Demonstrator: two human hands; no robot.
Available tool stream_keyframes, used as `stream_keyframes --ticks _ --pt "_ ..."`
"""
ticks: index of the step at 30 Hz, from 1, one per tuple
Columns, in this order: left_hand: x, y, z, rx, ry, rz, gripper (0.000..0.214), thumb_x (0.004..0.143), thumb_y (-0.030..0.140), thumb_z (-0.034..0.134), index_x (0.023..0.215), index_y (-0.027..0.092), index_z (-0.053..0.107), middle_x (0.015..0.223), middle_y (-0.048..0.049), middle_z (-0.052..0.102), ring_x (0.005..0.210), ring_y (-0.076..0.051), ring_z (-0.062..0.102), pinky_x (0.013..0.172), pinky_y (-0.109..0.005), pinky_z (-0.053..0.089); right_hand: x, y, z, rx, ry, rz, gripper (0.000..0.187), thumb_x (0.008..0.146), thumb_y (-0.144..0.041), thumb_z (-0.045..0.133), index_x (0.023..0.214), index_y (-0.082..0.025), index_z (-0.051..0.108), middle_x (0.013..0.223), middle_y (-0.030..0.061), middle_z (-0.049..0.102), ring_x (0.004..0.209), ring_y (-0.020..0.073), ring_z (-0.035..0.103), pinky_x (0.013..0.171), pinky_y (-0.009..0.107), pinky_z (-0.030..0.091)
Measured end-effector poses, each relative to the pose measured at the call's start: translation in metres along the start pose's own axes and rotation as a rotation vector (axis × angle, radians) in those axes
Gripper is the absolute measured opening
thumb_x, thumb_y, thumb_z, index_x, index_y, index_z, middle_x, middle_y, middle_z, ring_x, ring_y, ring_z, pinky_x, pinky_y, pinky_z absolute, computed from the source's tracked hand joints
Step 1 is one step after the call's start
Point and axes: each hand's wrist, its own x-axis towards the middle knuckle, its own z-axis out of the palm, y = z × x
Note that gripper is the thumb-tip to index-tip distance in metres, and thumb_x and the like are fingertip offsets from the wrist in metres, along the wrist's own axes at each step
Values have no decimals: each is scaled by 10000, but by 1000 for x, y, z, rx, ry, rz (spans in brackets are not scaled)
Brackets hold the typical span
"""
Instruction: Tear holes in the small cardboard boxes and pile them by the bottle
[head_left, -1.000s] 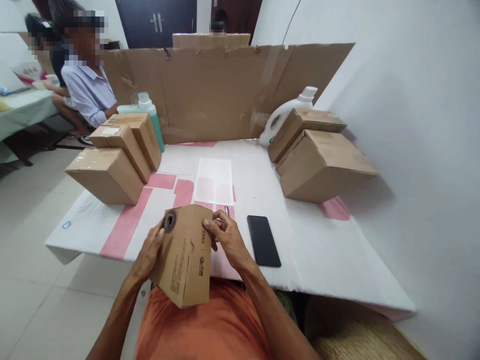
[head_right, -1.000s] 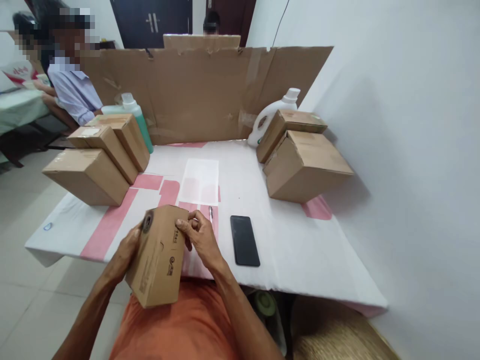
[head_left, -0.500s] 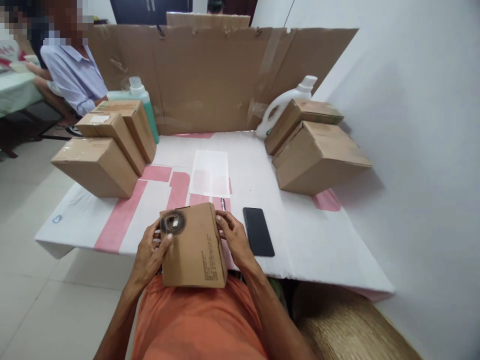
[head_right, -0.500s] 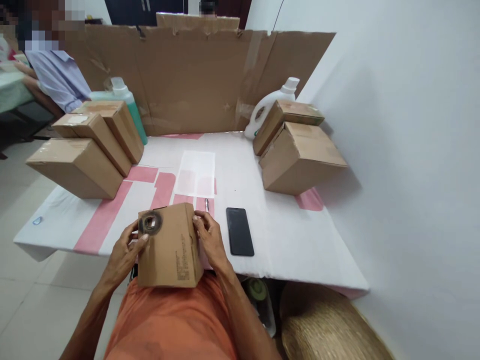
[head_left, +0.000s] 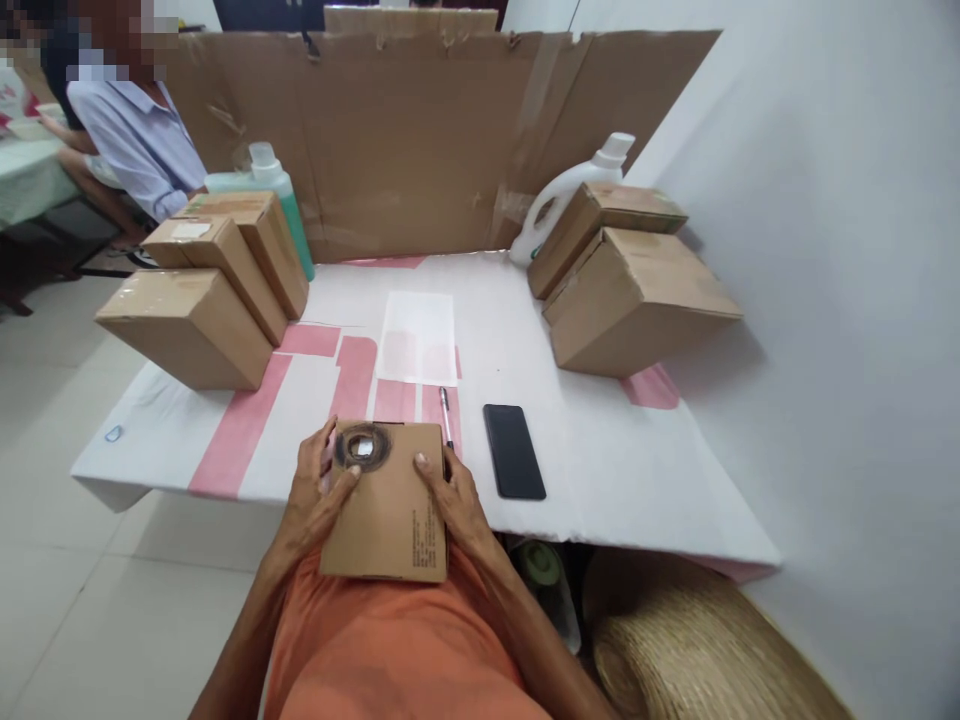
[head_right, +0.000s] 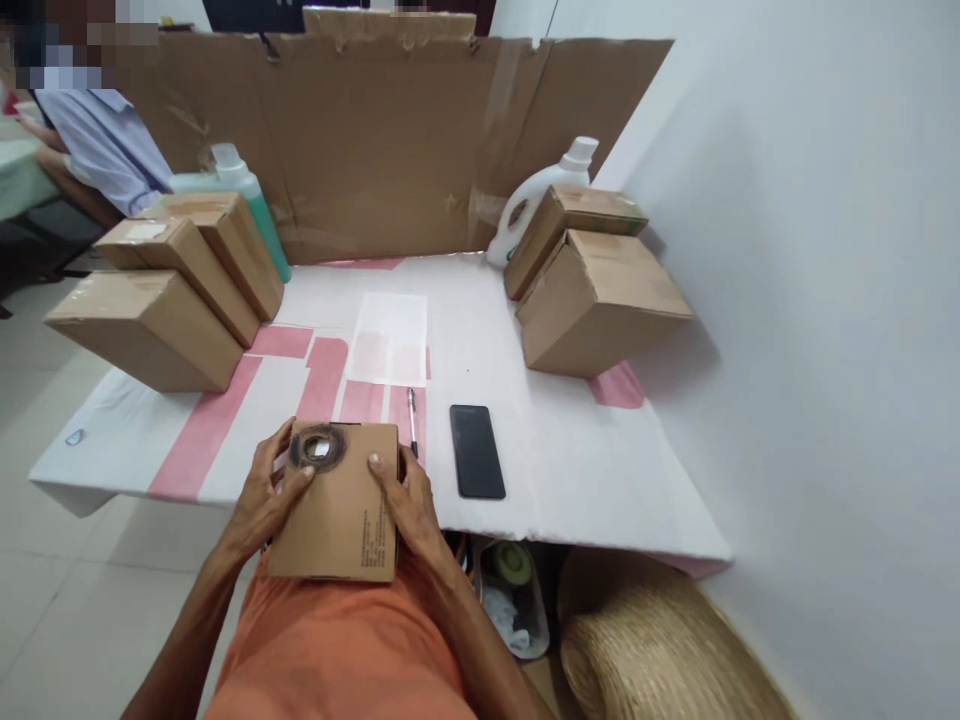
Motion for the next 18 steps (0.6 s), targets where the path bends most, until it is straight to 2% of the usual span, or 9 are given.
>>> stream_keyframes --ticks 2,4,8,10,12,15,18 --pt "4 -1 5 -89 -71 -58 896 842 558 724 1594 227 366 1613 -196 455 1479 -346 514 1186 -561 475 0 1 -4 -71 8 -32 616 949 -690 633 1293 -182 694 1249 145 766 1117 318 737 973 454 589" --pt "3 2 8 -147 -87 -85 909 828 541 749 1583 243 340 1613 -193 457 1455 -341 546 1178 -548 488 1 1 -6 -177 81 -103 635 945 -670 631 1351 -183 671 1304 162 725 1191 332 702 1052 500 562" --pt "-12 16 7 -170 -28 -63 849 809 525 797 1512 267 397 1565 -180 488 1384 -331 598 1095 -517 559 8 -15 3 -390 276 -321 880 889 -586 730 1613 -182 435 1570 209 515 1466 361 506 1224 578 434" --pt "-21 23 4 -142 3 -37 821 818 503 806 1506 284 415 1539 -164 511 1348 -319 620 1054 -496 585 11 -30 13 -490 241 -428 908 863 -526 794 1629 -204 427 1620 192 474 1516 360 436 1262 584 388" --pt "-29 27 -1 -96 60 -1 793 824 489 813 1498 294 443 1508 -149 542 1322 -311 634 1048 -490 587 13 -47 24 -578 153 -499 816 819 -477 854 1531 -204 564 1561 175 544 1467 365 460 1250 578 400" --pt "-35 26 -8 -50 172 32 711 845 501 799 1454 283 505 1478 -135 578 1329 -310 630 1096 -498 556 13 -62 37 -641 34 -514 598 795 -442 876 1318 -200 719 1368 142 674 1322 346 527 1175 549 467" --pt "-34 21 -10 18 202 42 620 909 522 725 1454 281 552 1506 -126 572 1354 -307 616 1077 -469 572 11 -63 47 -685 30 -490 530 809 -441 849 1257 -183 734 1310 132 693 1304 349 497 1136 550 482"
